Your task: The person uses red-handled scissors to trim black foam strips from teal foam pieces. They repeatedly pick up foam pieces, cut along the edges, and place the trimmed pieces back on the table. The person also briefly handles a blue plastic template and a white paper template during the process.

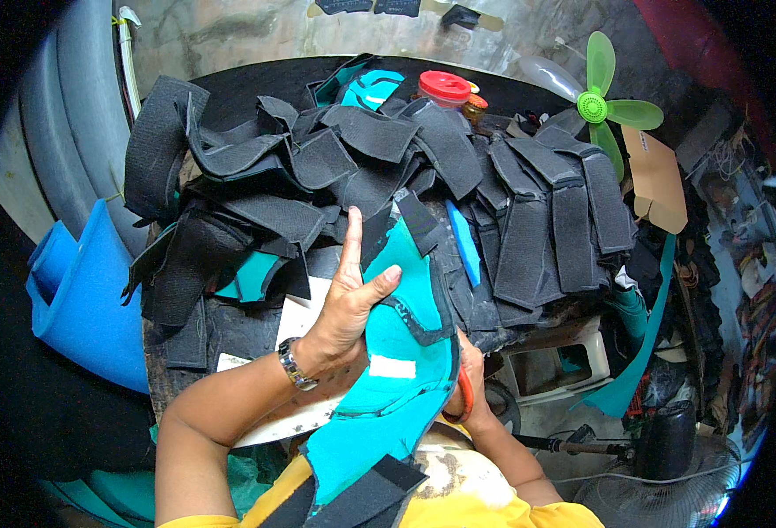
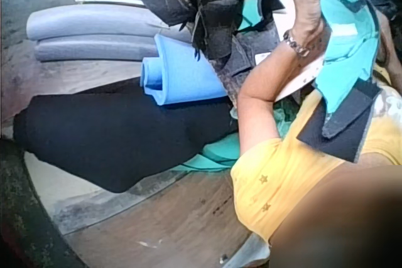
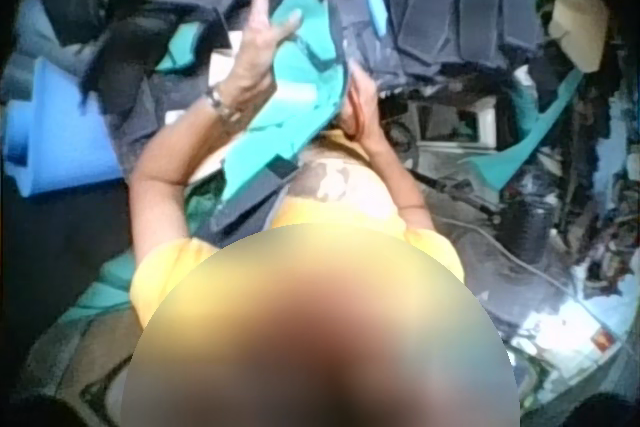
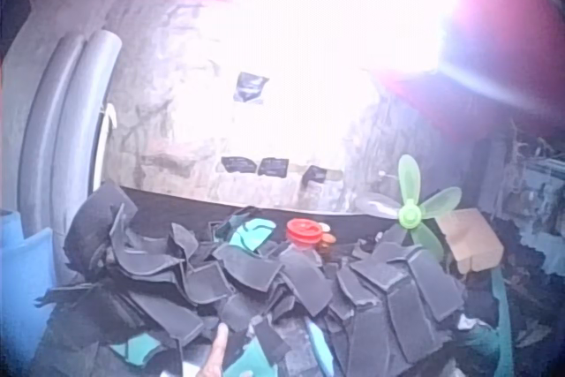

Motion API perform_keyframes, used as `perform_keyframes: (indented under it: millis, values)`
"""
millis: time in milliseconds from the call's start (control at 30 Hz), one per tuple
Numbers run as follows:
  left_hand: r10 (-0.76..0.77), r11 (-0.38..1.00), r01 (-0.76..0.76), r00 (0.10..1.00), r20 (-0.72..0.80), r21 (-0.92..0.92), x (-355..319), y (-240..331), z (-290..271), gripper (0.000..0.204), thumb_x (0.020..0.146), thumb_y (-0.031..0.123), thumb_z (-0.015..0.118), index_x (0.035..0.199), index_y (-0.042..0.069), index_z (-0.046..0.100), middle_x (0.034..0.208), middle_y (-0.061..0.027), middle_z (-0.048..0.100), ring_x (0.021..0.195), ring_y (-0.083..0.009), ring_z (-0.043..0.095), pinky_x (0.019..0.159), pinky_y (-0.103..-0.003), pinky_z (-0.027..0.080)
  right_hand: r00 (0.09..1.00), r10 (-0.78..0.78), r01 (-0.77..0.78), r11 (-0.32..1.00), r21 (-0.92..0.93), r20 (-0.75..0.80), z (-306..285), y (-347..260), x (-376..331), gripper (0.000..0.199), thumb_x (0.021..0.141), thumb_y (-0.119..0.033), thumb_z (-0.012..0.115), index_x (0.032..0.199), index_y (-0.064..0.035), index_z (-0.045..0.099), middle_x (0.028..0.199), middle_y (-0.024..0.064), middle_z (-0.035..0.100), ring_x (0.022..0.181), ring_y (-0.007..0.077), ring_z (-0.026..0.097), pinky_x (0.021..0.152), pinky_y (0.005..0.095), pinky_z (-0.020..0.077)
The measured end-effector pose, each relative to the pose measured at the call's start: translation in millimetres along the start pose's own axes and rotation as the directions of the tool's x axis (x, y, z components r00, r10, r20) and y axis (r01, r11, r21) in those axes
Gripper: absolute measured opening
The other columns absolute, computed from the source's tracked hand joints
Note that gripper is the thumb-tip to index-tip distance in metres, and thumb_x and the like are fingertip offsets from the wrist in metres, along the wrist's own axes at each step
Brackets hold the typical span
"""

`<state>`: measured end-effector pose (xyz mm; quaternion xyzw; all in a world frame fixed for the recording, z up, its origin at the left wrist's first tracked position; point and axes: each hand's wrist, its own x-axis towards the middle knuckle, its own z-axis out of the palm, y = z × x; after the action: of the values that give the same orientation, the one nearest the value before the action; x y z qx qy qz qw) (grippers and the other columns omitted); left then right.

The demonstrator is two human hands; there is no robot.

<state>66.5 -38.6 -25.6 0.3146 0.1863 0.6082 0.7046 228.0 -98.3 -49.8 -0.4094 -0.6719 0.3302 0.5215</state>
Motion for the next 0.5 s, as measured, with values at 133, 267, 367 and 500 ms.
perform_keyframes:
  millis: [133,267,367,500]
  values:
    - [0.031,0.995,-0.029,0.999,-0.019,0.099,1,17,-1,0.098,0.084,0.007,0.067,0.152,0.018,-0.002,0.144,-0.013,0.037,0.121,-0.0198,0.048,0.1,-0.033,0.041,0.925,0.351,-0.359,0.933,0.029,0.145,-16,-10,-3,0.017,0.089,-0.007,0.055,0.104,-0.0006,0.058,0.055,0.0001,0.05,0.051,0.0051,0.049,0.048,0.0244,0.0378]
    - [0.047,0.921,-0.058,0.998,0.037,0.386,17,52,-13,0.095,0.08,0.011,0.069,0.152,0.008,0.007,0.149,-0.014,0.029,0.123,-0.0159,0.044,0.105,-0.028,0.034,0.849,0.347,-0.391,0.92,0.033,0.398,-45,-24,-3,0.024,0.085,-0.015,0.058,0.107,-0.0033,0.058,0.059,0.0005,0.049,0.051,0.0086,0.047,0.051,0.0265,0.0388]
    - [0.021,0.893,-0.056,0.996,0.082,0.447,20,61,-17,0.091,0.075,0.01,0.066,0.15,0.004,0.017,0.157,-0.0114,0.014,0.141,-0.0156,0.02,0.112,-0.027,0.019,0.855,0.36,-0.399,0.917,0.028,0.374,-53,-28,-2,0.03,0.082,-0.019,0.059,0.108,-0.0038,0.057,0.062,0.0021,0.048,0.055,0.0096,0.047,0.054,0.0262,0.039]
    - [-0.053,0.925,0.012,0.994,0.098,0.38,18,60,-14,0.092,0.072,0.012,0.067,0.15,0.004,0.019,0.157,-0.0116,0.015,0.143,-0.0162,0.016,0.114,-0.028,0.014,0.856,0.323,-0.342,0.939,-0.028,0.404,-56,-26,5,0.039,0.082,-0.021,0.057,0.112,0.0026,0.052,0.057,-0.0016,0.047,0.048,0.0057,0.045,0.047,0.0209,0.0345]
